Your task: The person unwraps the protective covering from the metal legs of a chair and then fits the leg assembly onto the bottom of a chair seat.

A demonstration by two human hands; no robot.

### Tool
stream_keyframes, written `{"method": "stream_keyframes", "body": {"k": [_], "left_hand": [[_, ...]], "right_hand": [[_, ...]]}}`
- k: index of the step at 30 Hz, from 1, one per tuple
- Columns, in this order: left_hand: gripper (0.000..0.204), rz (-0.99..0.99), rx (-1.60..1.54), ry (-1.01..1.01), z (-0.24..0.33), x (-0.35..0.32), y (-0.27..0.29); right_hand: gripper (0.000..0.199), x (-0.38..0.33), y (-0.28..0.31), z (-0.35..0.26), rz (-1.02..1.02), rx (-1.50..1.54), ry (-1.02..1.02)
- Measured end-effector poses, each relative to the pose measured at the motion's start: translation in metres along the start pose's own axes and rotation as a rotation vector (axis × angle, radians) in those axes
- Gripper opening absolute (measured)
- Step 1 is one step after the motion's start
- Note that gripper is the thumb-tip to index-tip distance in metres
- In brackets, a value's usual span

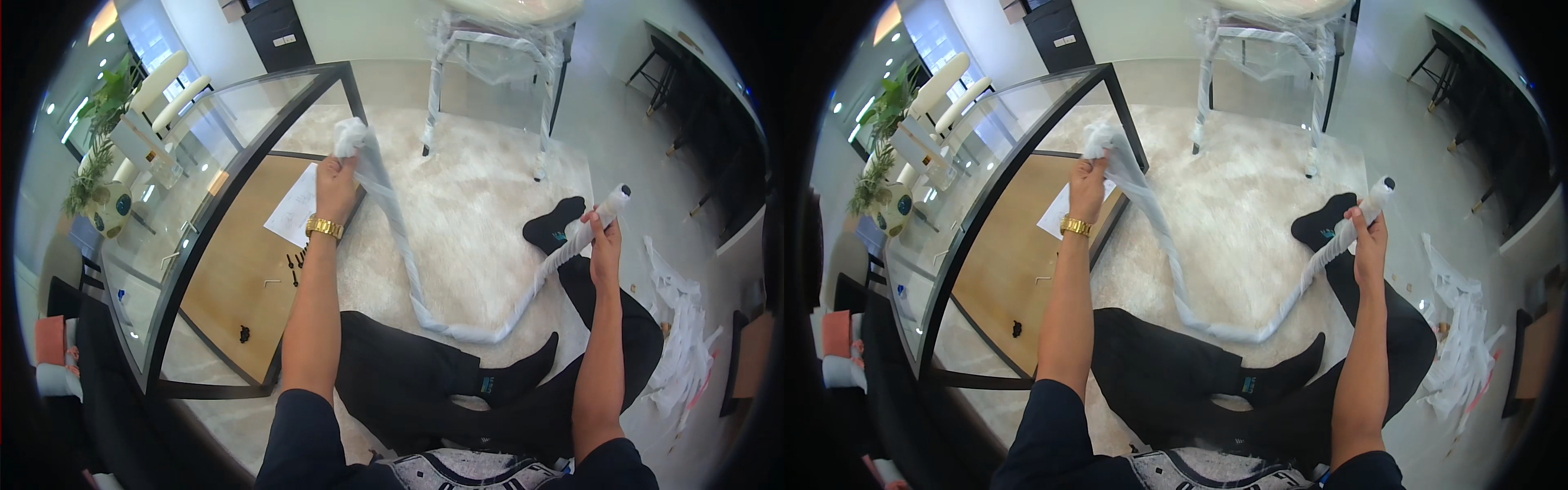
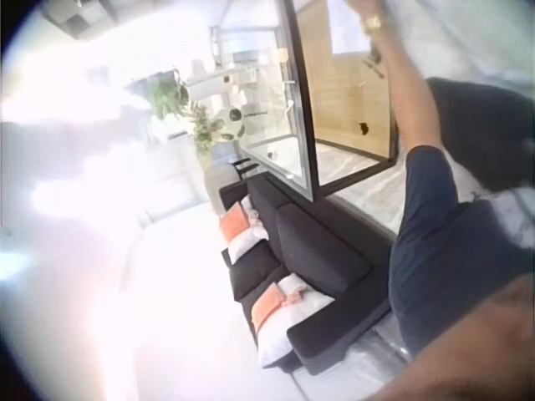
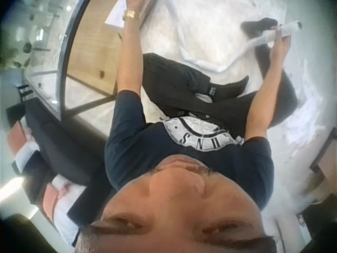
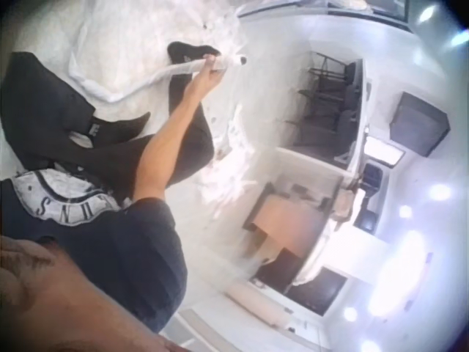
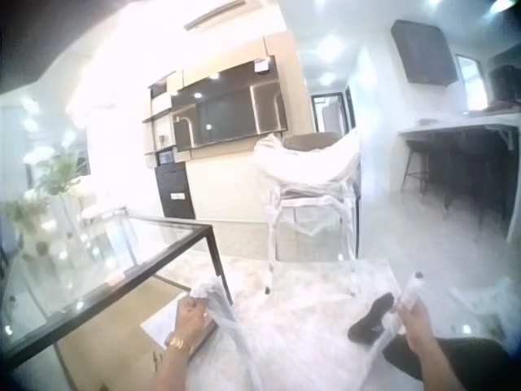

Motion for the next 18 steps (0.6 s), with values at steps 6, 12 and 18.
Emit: {"method": "stream_keyframes", "body": {"k": [6, 12, 18], "left_hand": [[0.023, 0.109, 0.225, -0.029, 0.034, -0.011, 0.046], [0.017, 0.174, -0.136, 0.056, 0.047, -0.015, 0.074], [0.024, -0.198, -0.282, 0.101, 0.084, -0.018, 0.022]], "right_hand": [[0.034, -0.008, 0.008, -0.004, -0.024, -0.055, 0.007], [0.031, -0.016, 0.009, -0.013, -0.073, -0.006, 0.064], [0.028, -0.015, 0.015, -0.01, -0.046, 0.007, 0.075]]}}
Point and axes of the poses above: each hand's wrist, its own x-axis towards the middle knuckle, its own y-axis out of the back of the hand, z = x × y, the point moved 9 cm from there along x, towards the middle knuckle, and after that the axes turned 9 degrees about z, right-handed, at the moved point
